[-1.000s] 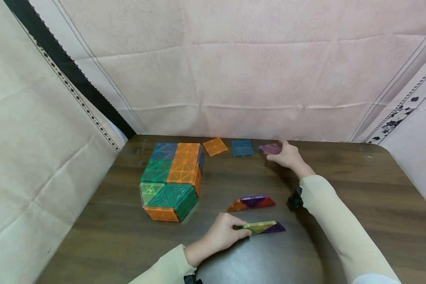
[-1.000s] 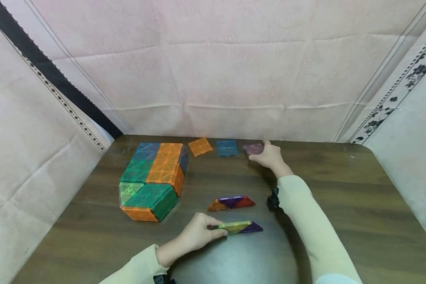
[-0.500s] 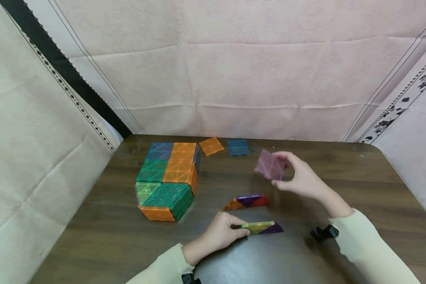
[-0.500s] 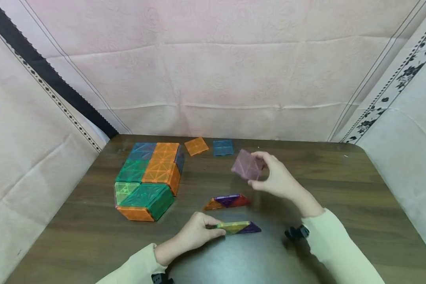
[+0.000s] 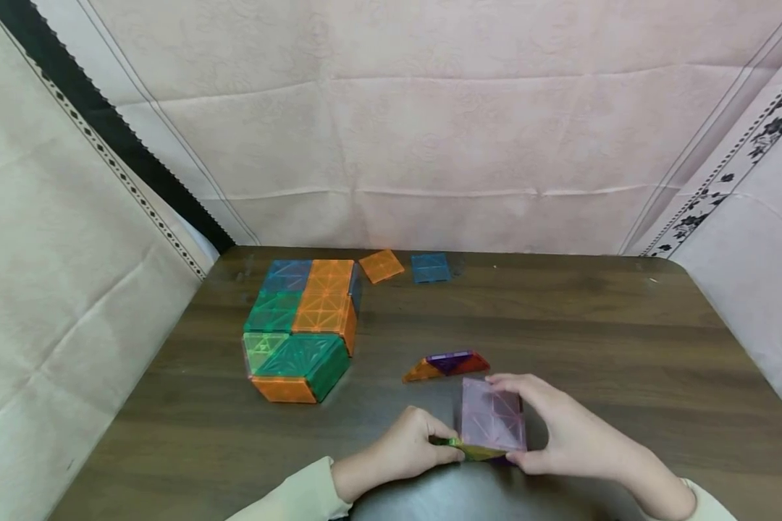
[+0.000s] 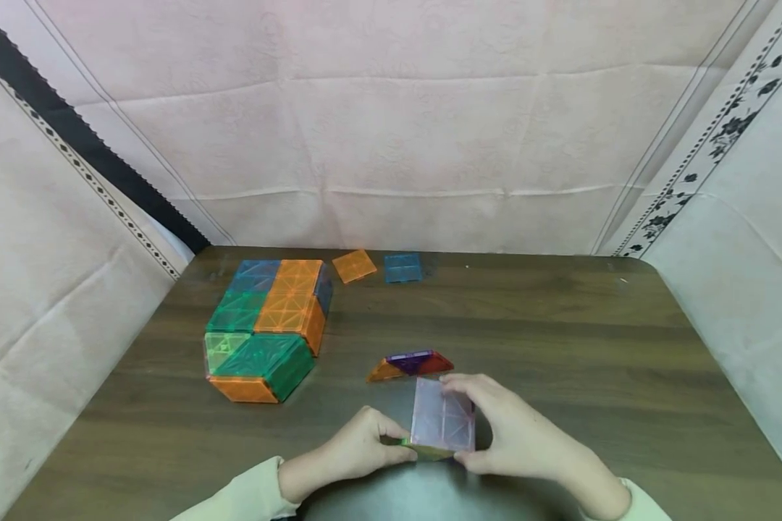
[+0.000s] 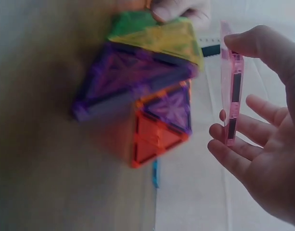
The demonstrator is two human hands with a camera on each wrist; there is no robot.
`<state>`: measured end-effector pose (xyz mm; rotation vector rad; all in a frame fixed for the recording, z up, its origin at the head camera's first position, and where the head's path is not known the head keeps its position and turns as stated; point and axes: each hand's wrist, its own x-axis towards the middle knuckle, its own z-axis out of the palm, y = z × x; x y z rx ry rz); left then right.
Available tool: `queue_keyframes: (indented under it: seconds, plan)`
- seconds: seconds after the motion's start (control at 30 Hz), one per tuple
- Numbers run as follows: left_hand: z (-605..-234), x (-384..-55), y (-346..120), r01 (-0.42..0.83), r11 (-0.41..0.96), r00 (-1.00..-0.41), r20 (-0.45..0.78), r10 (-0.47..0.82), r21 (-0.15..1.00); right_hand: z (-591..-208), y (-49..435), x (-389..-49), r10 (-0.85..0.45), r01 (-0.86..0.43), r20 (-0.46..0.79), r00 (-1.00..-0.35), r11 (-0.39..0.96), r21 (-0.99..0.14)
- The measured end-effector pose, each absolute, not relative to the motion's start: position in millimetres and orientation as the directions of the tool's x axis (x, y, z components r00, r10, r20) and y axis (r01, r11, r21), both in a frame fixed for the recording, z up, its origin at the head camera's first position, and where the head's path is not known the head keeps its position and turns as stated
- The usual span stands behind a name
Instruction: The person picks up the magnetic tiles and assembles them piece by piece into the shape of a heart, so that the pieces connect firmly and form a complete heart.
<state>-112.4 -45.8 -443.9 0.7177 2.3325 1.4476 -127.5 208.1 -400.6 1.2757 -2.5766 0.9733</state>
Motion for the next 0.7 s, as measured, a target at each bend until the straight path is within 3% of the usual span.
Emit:
queue_keyframes:
  seconds: [0.7]
  plan:
    - [-441.4, -106.2, -45.5, 0.346, 0.419, -0.786, 0.015, 0.619, 0.84, -405.4, 204.2, -122.2, -0.702, -0.726, 0.277, -0.656, 0.486, -0.487]
